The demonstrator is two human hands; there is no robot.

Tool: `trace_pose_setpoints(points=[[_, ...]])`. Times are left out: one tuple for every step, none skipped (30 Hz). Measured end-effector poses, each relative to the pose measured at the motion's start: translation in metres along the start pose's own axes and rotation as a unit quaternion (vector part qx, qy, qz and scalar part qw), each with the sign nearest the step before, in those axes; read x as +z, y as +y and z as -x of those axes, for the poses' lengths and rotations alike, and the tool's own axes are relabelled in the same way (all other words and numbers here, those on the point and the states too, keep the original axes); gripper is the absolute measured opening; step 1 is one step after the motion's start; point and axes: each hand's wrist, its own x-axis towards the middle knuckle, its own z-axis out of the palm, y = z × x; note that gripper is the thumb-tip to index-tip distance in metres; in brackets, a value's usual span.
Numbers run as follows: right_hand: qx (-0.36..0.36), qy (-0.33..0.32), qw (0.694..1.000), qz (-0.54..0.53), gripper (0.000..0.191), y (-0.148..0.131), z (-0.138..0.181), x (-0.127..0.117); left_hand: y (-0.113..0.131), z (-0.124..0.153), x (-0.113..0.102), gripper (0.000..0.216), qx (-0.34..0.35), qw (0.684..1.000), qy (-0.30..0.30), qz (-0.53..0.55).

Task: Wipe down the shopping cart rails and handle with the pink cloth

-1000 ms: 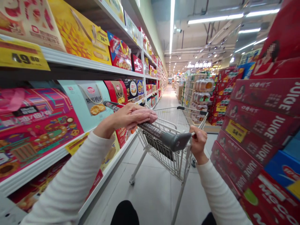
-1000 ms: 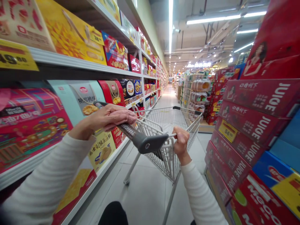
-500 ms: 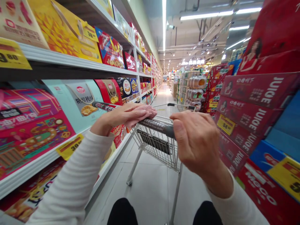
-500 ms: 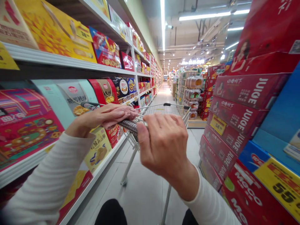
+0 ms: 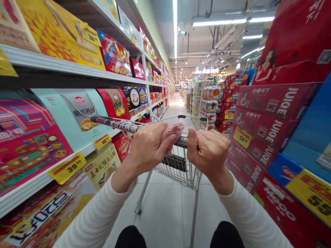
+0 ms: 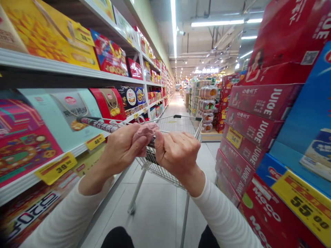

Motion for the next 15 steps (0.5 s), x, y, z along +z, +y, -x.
trace_pose_setpoints(points=[[0.002,0.006,1.000,-0.006,0.049,0.001,0.001,0.000,0.008,-0.003,0.003,0.049,0.020,1.000,-0.002,0.002],[0.004,0.011,1.000,-0.011,0.049,0.003,0.001,0.001,0.015,-0.006,0.006,0.049,0.035,0.999,-0.001,0.003],[0.004,0.015,1.000,-0.016,0.049,0.006,0.002,0.001,0.022,-0.009,0.008,0.050,0.041,0.999,0.001,0.003],[0.002,0.017,1.000,-0.020,0.050,0.009,0.003,0.001,0.026,-0.012,0.010,0.051,0.038,0.999,0.001,0.003],[-0.003,0.015,1.000,-0.024,0.050,0.013,0.004,0.000,0.029,-0.015,0.011,0.051,0.028,1.000,-0.004,0.005],[-0.012,0.011,0.999,-0.027,0.051,0.017,0.005,-0.001,0.029,-0.019,0.011,0.052,0.016,1.000,-0.018,0.011],[-0.021,0.003,0.999,-0.030,0.052,0.021,0.006,-0.002,0.027,-0.023,0.010,0.052,0.004,0.999,-0.041,0.020],[-0.030,-0.008,0.999,-0.031,0.053,0.026,0.006,-0.003,0.023,-0.028,0.008,0.052,-0.006,0.997,-0.069,0.033],[-0.036,-0.021,0.999,-0.032,0.053,0.030,0.007,-0.005,0.017,-0.033,0.007,0.051,-0.012,0.994,-0.100,0.051],[-0.038,-0.035,0.998,-0.033,0.054,0.034,0.008,-0.006,0.010,-0.039,0.005,0.050,-0.016,0.989,-0.131,0.071],[-0.038,-0.047,0.998,-0.034,0.054,0.038,0.009,-0.008,0.002,-0.044,0.004,0.048,-0.018,0.983,-0.160,0.093],[-0.035,-0.056,0.997,-0.035,0.055,0.042,0.010,-0.009,-0.006,-0.049,0.004,0.045,-0.020,0.976,-0.184,0.116],[-0.031,-0.062,0.997,-0.036,0.055,0.045,0.011,-0.010,-0.014,-0.054,0.004,0.042,-0.027,0.970,-0.198,0.137],[-0.029,-0.063,0.997,-0.037,0.055,0.048,0.012,-0.011,-0.021,-0.058,0.004,0.038,-0.045,0.971,-0.175,0.157],[-0.027,-0.062,0.997,-0.038,0.055,0.051,0.013,-0.012,-0.028,-0.063,0.004,0.035,-0.067,0.972,-0.142,0.172]])
